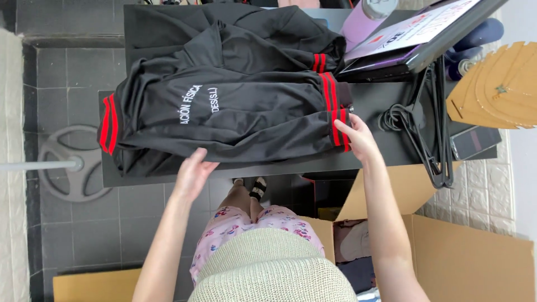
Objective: Folding various clothing items on a desk and packing them into a cardboard box.
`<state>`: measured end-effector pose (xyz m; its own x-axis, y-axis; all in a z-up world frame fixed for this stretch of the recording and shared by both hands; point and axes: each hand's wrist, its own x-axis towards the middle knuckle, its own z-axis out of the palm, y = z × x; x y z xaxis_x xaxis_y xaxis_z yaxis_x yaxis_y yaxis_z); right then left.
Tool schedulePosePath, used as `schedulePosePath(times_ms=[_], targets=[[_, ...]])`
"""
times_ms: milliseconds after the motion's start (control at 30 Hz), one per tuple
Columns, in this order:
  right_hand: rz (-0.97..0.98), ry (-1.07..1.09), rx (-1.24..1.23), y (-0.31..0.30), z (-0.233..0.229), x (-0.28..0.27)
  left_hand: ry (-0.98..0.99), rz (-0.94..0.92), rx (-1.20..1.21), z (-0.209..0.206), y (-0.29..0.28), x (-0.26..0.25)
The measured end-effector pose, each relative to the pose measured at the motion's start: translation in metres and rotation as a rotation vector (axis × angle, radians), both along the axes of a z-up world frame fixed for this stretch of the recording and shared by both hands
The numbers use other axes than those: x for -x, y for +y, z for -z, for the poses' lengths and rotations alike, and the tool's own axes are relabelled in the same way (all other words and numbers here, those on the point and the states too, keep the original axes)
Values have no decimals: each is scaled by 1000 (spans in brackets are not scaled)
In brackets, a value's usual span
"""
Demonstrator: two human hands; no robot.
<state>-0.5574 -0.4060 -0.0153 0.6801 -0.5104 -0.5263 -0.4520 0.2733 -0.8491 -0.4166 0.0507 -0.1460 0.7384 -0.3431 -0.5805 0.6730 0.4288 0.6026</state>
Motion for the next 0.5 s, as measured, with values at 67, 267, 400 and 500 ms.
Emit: schedulePosePath(times_ms=[67, 267, 400, 500], targets=[[5, -74, 98, -10, 15, 2, 0, -27, -92, -94, -12, -12], [78, -101, 481, -35, 32, 20, -334, -137, -683, -84, 55, -34], [-127, -215, 1314, 6, -7, 13, -1307, -90, -1632, -103, 77, -23], [-656, -91, 1358, 34, 2, 41, -1682, 400, -1564, -152, 67, -37]])
